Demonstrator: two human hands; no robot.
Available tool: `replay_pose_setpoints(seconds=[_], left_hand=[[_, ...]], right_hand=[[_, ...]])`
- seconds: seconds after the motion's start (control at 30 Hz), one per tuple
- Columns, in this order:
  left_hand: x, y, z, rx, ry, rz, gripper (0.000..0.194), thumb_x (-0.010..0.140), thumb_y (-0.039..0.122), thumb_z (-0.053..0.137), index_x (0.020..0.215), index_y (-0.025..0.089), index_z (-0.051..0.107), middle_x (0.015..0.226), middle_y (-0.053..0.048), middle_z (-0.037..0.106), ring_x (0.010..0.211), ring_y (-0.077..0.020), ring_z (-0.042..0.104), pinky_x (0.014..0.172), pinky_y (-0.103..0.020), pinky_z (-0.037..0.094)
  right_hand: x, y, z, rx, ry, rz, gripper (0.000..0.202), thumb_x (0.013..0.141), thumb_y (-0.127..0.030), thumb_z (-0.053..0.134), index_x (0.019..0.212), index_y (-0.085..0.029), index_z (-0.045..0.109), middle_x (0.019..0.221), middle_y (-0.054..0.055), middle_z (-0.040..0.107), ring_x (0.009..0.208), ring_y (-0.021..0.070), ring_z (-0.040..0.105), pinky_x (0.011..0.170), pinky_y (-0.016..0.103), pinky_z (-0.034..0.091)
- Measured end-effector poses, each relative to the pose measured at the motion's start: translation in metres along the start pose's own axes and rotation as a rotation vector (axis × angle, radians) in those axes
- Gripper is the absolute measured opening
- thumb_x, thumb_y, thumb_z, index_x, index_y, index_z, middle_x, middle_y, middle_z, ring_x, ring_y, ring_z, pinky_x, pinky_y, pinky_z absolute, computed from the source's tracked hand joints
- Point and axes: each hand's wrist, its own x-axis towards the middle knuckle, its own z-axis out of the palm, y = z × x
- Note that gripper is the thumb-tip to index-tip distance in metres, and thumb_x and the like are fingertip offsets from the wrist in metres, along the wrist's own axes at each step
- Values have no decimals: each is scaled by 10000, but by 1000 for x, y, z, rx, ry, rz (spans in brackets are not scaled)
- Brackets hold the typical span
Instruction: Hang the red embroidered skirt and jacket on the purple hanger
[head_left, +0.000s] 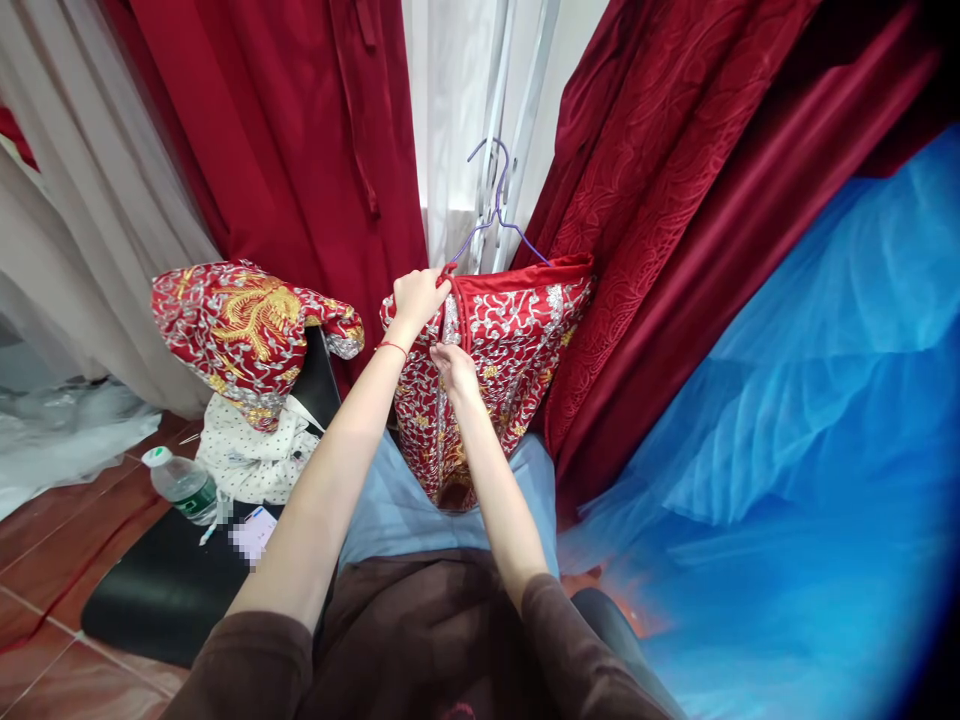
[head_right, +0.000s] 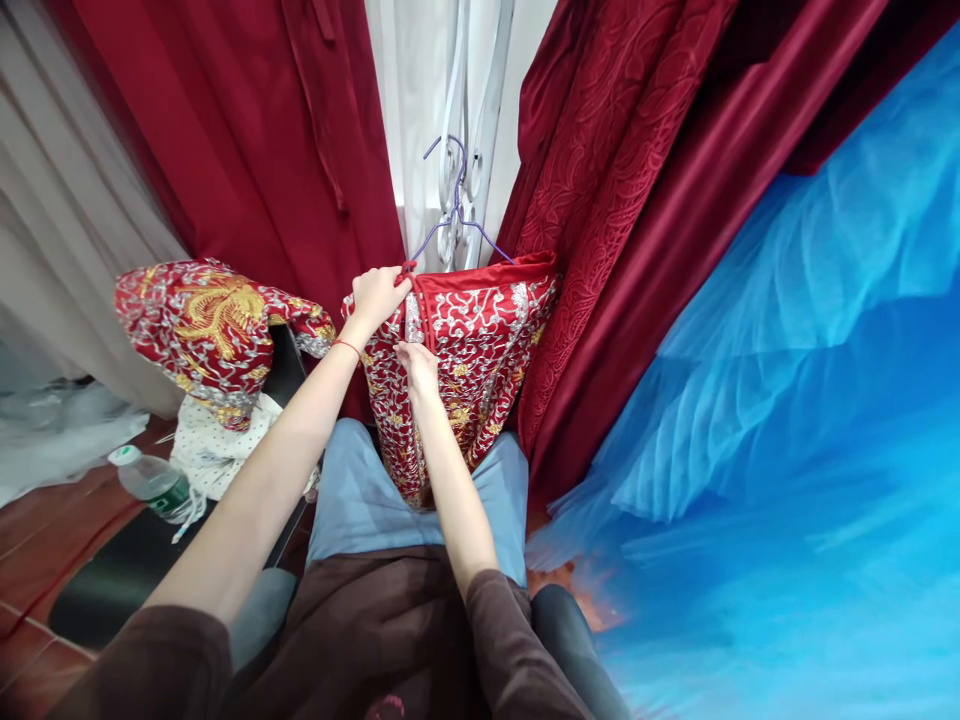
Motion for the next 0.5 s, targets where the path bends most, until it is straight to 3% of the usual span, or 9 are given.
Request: replay_pose_setpoints(seconds=[0.13, 0.23, 0.37, 0.5], left_hand=[[1, 0, 4, -1, 6, 1, 417, 995, 382, 366, 1139, 186, 705, 1119, -140, 741, 1108, -304, 652, 859, -342, 415], [2, 0, 5, -6, 5, 7, 419, 999, 380, 365, 1150, 184, 702, 1118, -141, 741, 1099, -295, 654, 851, -335, 413], [3, -1, 4, -4, 20, 12, 405, 997, 373, 373, 1120, 184, 710, 1106, -145, 742, 1079, -301, 661, 839, -340, 412], [3, -2, 4, 0, 25, 21, 413, 999, 383, 375, 1127, 180, 711, 1085, -146, 748, 1069, -308, 667, 827, -343, 415]], right_hand=[[-5, -11, -14, -131, -129, 44, 37, 730, -239, 707, 729, -204, 696, 744, -23, 735, 719, 98, 663, 753, 230, 543], [-9, -22, -16, -336, -113, -7, 115, 731, -306, 716, 703, -197, 694, 699, -14, 711, 614, 87, 605, 631, 213, 494], [-10, -29, -6, -383, -78, -58, 129, 733, -268, 696, 645, -192, 641, 682, -12, 684, 643, 103, 617, 579, 208, 452], [-11, -32, -1, -314, -99, -53, 126, 767, -194, 616, 641, -193, 619, 706, -16, 682, 733, 105, 638, 660, 210, 488]])
